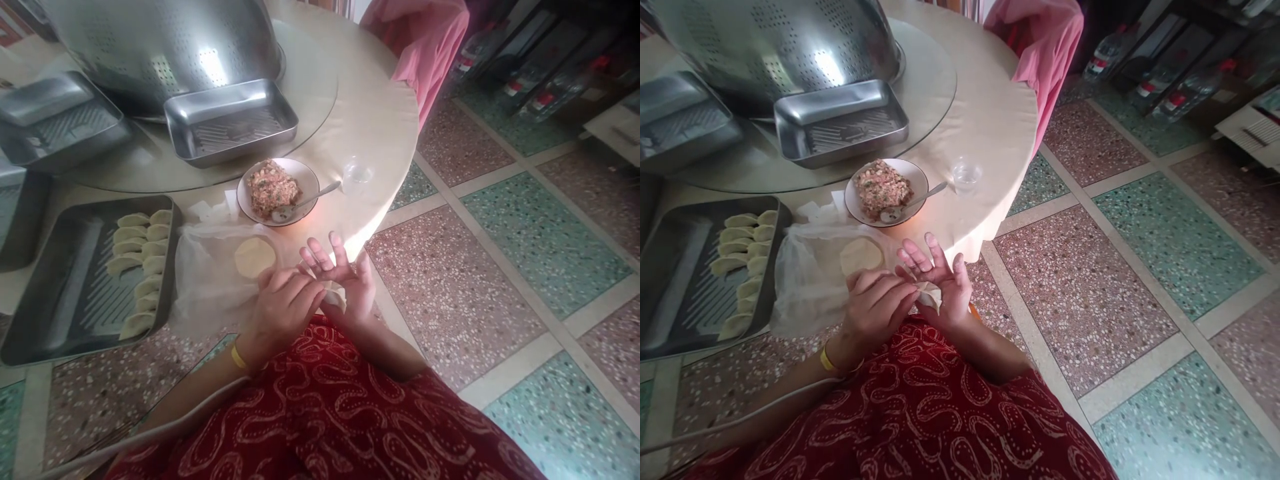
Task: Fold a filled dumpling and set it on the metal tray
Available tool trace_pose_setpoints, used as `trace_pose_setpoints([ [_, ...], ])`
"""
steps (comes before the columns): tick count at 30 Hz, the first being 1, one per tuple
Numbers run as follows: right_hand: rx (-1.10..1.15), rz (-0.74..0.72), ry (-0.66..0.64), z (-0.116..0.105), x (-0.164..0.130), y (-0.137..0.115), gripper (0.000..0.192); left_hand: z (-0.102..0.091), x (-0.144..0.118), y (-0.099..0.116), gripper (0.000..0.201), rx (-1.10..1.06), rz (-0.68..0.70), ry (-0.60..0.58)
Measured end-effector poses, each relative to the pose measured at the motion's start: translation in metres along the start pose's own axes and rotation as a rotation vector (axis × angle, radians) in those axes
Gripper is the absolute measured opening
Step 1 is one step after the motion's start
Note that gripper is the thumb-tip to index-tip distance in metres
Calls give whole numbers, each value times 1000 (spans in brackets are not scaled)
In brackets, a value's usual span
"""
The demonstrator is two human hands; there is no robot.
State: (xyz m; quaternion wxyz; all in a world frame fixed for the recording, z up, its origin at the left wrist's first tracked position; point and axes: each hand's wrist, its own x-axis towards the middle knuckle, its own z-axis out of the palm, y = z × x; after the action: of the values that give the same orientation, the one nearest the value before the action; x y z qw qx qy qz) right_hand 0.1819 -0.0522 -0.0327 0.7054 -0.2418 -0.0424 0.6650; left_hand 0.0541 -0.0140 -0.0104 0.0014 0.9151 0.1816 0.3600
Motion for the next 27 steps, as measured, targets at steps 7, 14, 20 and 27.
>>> trace_pose_setpoints([
  [7,58,38,-78,2,2,2,48,-8,-2,-3,8,71,12,-47],
  [14,63,99,-96,1,-2,4,49,-7,-2,-7,13,65,39,-128],
  [20,103,124,-75,2,0,5,49,-9,4,-7,5,35,53,-58],
  [27,121,173,-52,4,-1,4,46,-6,9,-6,17,-12,100,-92],
])
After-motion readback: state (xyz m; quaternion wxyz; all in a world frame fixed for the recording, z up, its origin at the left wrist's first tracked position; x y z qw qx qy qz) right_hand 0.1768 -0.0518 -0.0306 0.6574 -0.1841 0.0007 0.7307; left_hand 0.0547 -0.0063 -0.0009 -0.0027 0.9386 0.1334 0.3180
